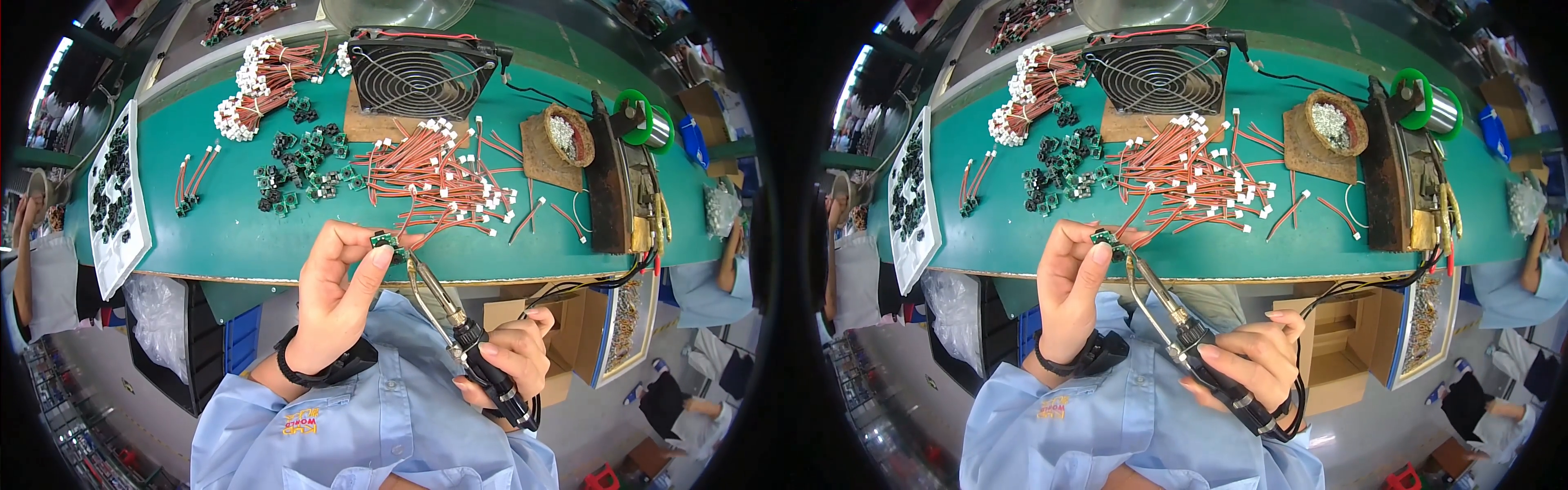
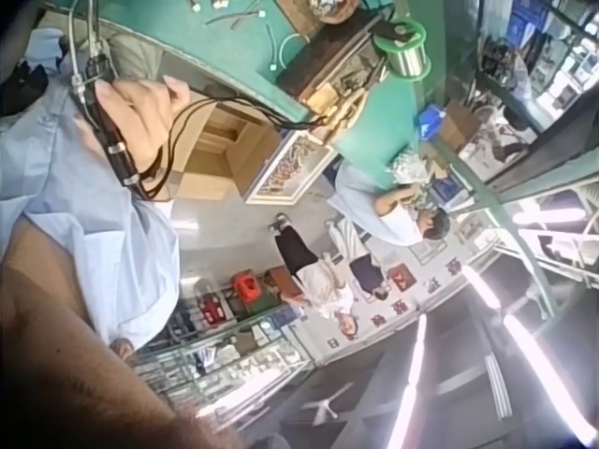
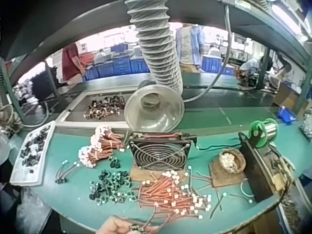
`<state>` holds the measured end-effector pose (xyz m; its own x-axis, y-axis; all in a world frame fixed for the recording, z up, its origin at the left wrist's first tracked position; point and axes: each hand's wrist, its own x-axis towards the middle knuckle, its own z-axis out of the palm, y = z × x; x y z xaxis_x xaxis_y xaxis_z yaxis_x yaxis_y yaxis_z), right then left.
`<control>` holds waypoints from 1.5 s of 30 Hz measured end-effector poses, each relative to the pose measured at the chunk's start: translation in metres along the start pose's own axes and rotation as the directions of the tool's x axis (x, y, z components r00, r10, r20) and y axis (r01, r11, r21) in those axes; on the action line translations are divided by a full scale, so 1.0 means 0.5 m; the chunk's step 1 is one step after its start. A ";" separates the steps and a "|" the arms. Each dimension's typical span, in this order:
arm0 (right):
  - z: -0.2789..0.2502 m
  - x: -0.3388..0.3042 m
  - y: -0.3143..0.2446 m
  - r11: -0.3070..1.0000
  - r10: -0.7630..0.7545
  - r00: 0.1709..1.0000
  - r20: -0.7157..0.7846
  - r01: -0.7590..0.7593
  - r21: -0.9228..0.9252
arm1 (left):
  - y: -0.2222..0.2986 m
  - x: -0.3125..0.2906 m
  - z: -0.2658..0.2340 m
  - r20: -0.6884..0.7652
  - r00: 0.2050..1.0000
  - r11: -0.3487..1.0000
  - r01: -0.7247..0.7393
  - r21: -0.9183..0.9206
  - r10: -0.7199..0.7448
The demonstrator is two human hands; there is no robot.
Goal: Soldering wires and small electronic components on a production line workbench.
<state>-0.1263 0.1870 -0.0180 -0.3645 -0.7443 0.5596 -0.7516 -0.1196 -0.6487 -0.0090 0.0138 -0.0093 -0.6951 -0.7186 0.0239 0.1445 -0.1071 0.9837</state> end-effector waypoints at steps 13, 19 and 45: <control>-0.002 -0.009 0.002 0.998 -0.055 0.998 0.000 0.055 -0.029 | 0.008 0.000 0.005 -0.028 1.000 1.000 -0.007 0.011 0.007; -0.009 -0.006 -0.008 0.999 0.042 0.999 0.021 -0.043 0.023 | 0.010 0.000 0.008 -0.039 0.999 1.000 -0.011 -0.003 0.011; -0.010 -0.003 0.000 0.999 -0.026 0.999 -0.019 0.026 -0.019 | 0.005 0.003 0.010 0.013 1.000 0.997 -0.011 -0.073 0.012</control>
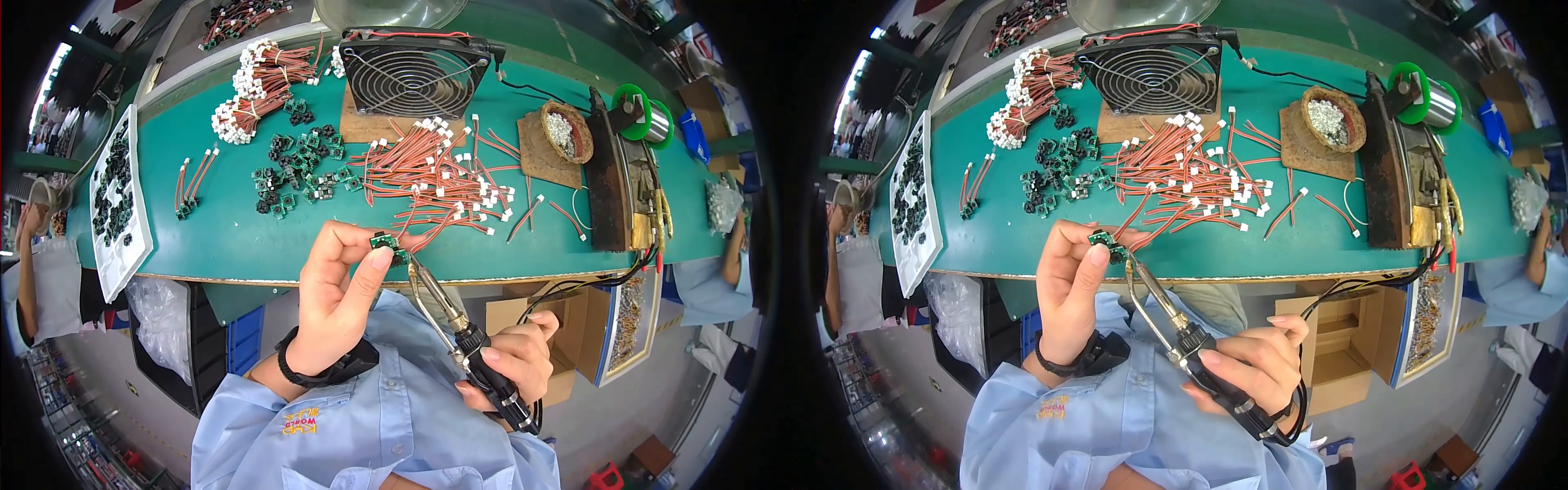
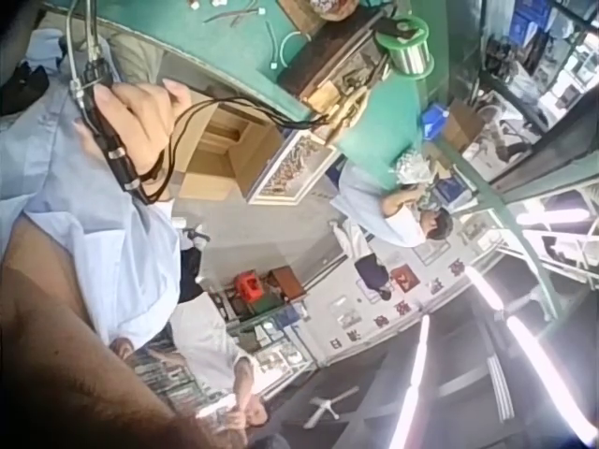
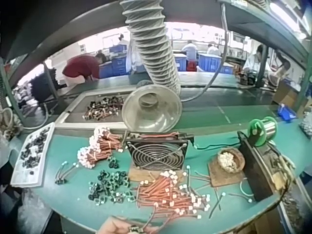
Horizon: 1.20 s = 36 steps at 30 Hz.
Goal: Soldering wires and small electronic components on a production line workbench.
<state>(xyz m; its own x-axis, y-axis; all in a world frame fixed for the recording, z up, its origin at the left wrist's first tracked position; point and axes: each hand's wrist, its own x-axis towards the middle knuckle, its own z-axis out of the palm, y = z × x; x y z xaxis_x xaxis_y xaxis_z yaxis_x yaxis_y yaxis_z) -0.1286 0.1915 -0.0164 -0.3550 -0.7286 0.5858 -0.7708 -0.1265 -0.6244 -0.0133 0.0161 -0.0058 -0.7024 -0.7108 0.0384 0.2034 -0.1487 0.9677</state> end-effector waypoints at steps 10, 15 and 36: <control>0.006 -0.002 0.006 0.997 -0.068 0.997 -0.028 0.068 -0.020 | -0.005 -0.005 -0.001 -0.031 0.999 0.992 -0.038 0.117 0.042; -0.003 0.000 -0.006 0.999 0.041 0.999 0.004 -0.041 0.035 | -0.003 -0.004 0.001 -0.025 0.998 0.993 -0.047 0.107 0.050; 0.017 0.054 0.160 0.882 0.374 0.876 -0.304 -0.437 -0.175 | -0.003 0.008 -0.049 0.043 0.984 0.954 0.177 -0.242 -0.172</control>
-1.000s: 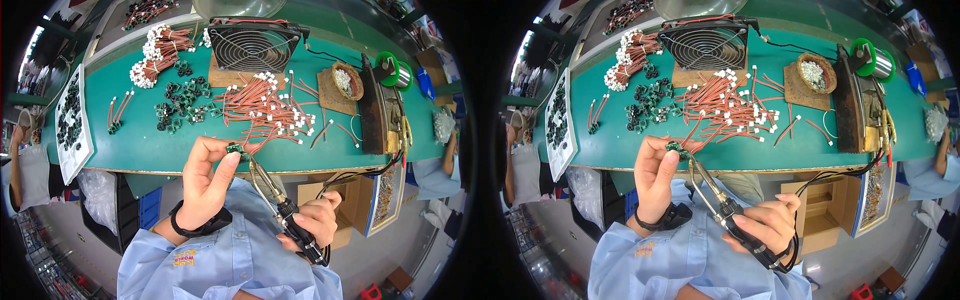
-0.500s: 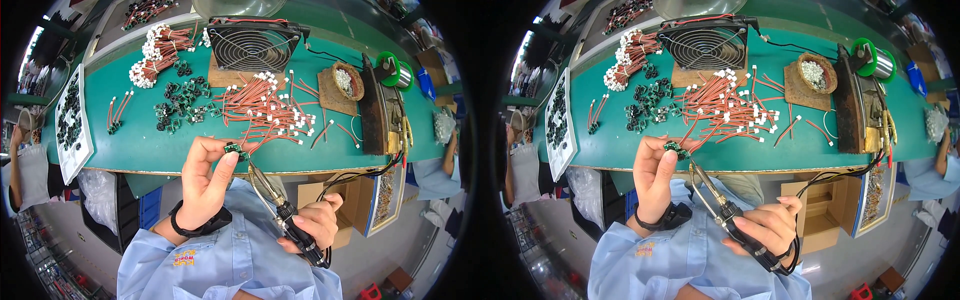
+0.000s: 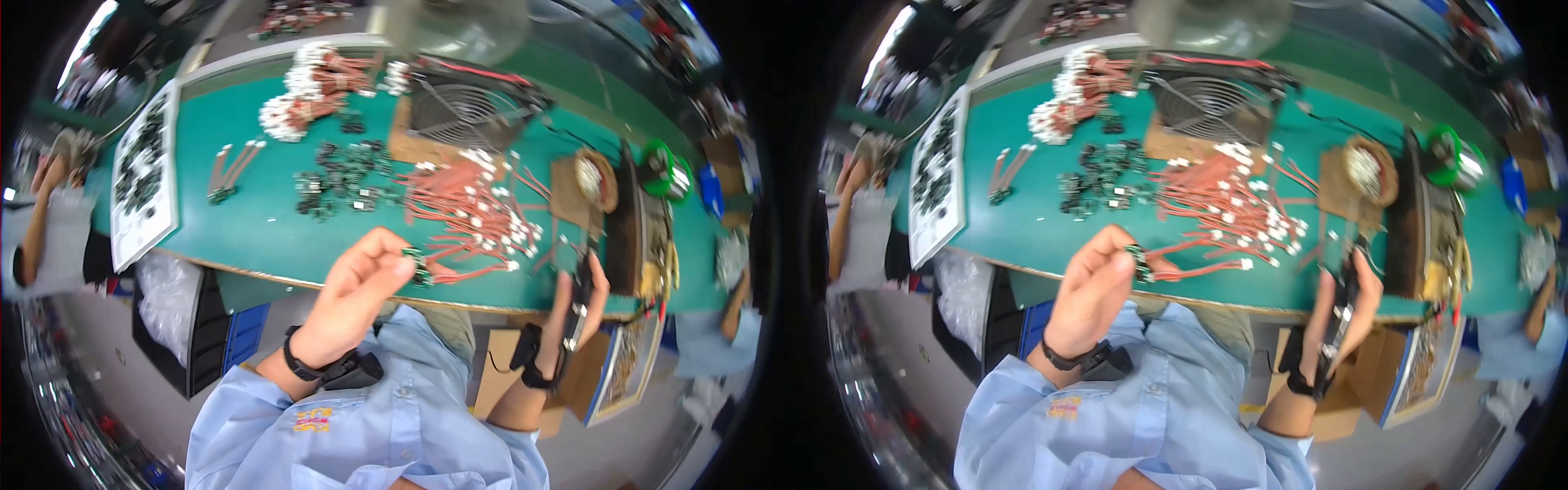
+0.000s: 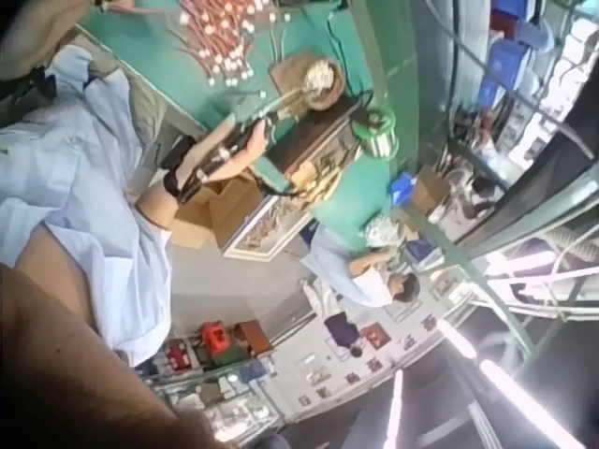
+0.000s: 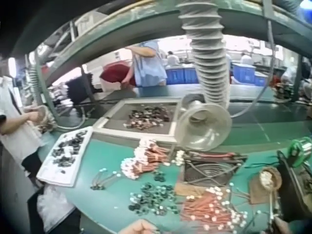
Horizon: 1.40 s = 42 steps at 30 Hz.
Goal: Soldering wires and small electronic components on a production line workbench.
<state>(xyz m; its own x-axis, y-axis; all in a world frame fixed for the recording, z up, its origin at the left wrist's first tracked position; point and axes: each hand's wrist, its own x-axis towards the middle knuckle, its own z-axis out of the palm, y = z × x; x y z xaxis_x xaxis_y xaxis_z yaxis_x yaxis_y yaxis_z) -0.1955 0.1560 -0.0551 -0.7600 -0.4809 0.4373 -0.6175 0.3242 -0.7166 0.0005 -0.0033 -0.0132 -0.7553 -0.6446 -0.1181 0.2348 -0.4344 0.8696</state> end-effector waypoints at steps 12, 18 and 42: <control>0.000 -0.073 -0.022 0.972 0.079 0.994 -0.074 -0.060 0.228 | 0.087 -0.046 -0.299 -0.533 0.673 0.763 -0.072 0.642 0.512; 0.023 -0.075 -0.064 0.970 0.071 0.994 -0.082 -0.050 0.237 | 0.096 -0.045 -0.350 -0.485 0.690 0.575 0.122 0.809 0.537; 0.081 -0.073 -0.007 0.936 -0.064 0.996 -0.068 0.083 0.342 | 0.130 0.048 -0.064 0.338 0.939 0.007 -0.339 0.941 0.063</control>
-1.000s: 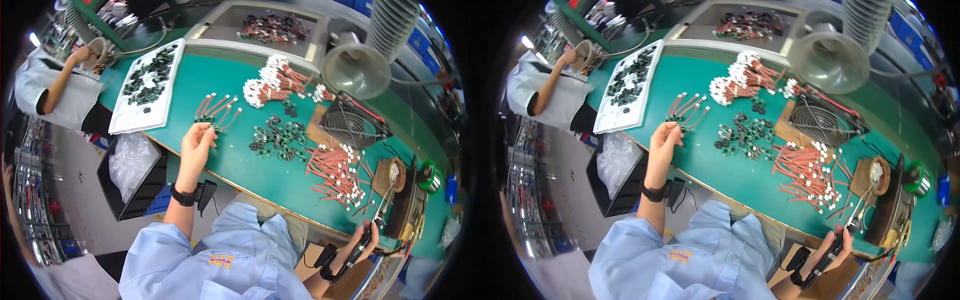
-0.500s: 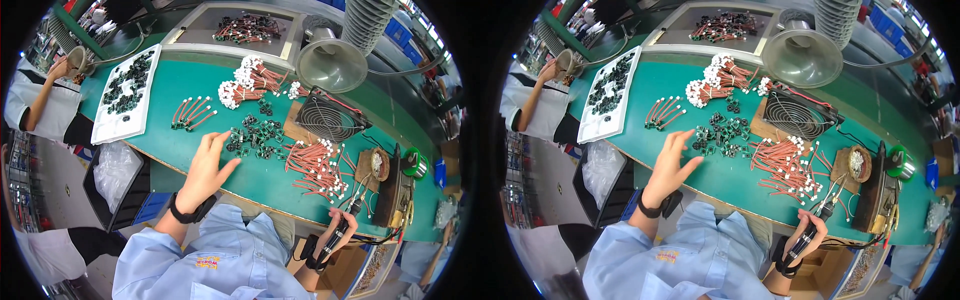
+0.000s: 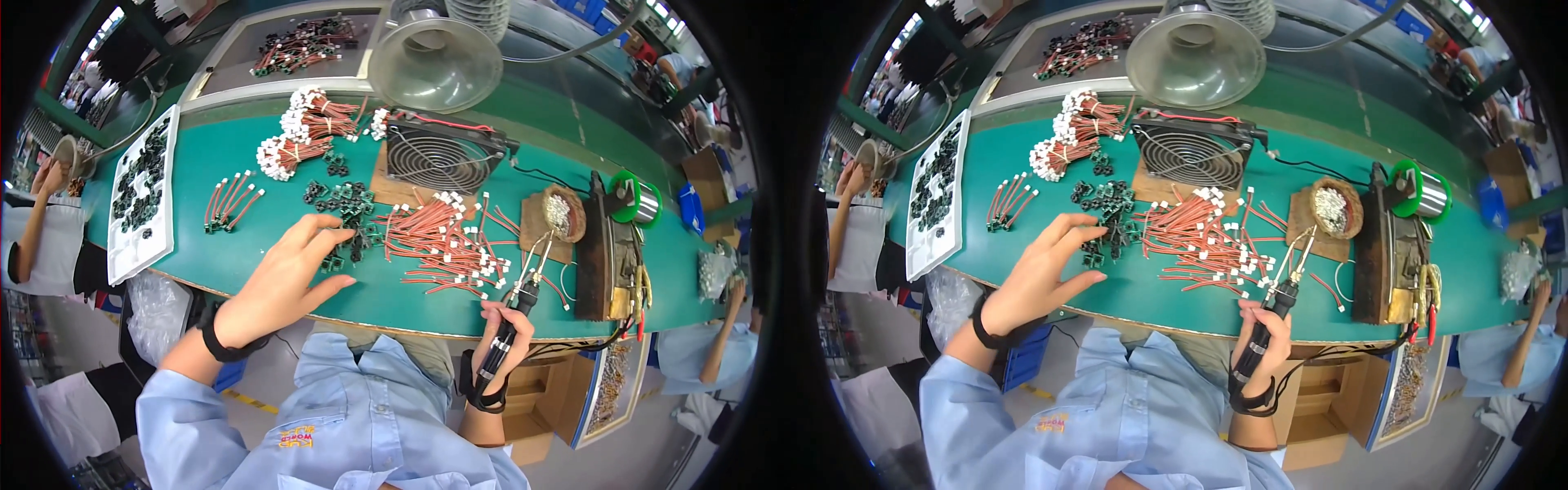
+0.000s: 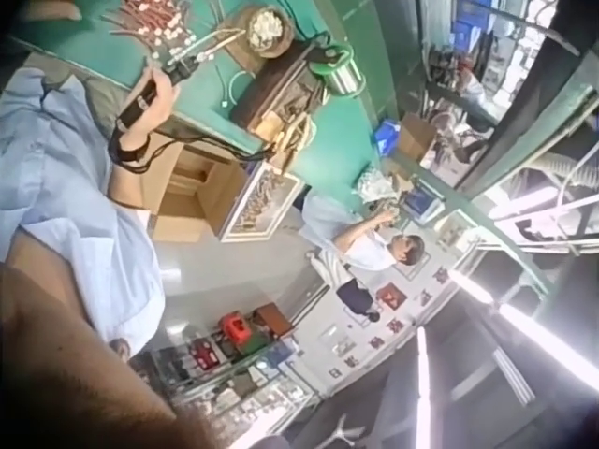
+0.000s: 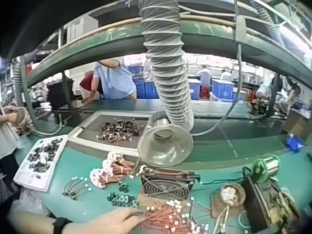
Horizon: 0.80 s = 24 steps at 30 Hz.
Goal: Soldering wires and small electronic components on a production line workbench.
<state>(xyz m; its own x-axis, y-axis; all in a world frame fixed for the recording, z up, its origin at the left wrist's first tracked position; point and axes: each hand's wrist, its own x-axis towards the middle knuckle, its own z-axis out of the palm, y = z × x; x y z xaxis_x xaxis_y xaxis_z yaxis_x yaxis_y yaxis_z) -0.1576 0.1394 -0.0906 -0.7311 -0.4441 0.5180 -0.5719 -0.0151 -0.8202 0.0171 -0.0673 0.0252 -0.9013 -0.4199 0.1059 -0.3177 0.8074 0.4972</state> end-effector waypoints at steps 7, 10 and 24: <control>-0.008 -0.007 0.004 0.999 -0.042 0.999 -0.014 0.042 -0.001 | 0.066 0.125 0.106 0.141 0.987 0.967 -0.113 0.227 0.082; -0.013 -0.006 0.006 0.996 -0.089 0.996 0.001 0.089 -0.012 | 0.086 0.149 0.147 0.119 0.987 0.925 -0.141 0.353 0.105; -0.017 0.026 -0.001 0.949 -0.283 0.957 0.064 0.289 -0.128 | 0.118 0.112 0.142 0.193 0.908 0.861 -0.415 0.295 0.371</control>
<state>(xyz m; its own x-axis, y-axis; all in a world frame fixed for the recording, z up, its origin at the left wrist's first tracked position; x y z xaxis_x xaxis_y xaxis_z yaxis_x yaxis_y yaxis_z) -0.1699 0.1411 -0.0817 -0.5136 -0.4783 0.7123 -0.8018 -0.0281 -0.5970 -0.0728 -0.0139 -0.0008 -0.9934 -0.0015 0.1146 0.0136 0.9914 0.1304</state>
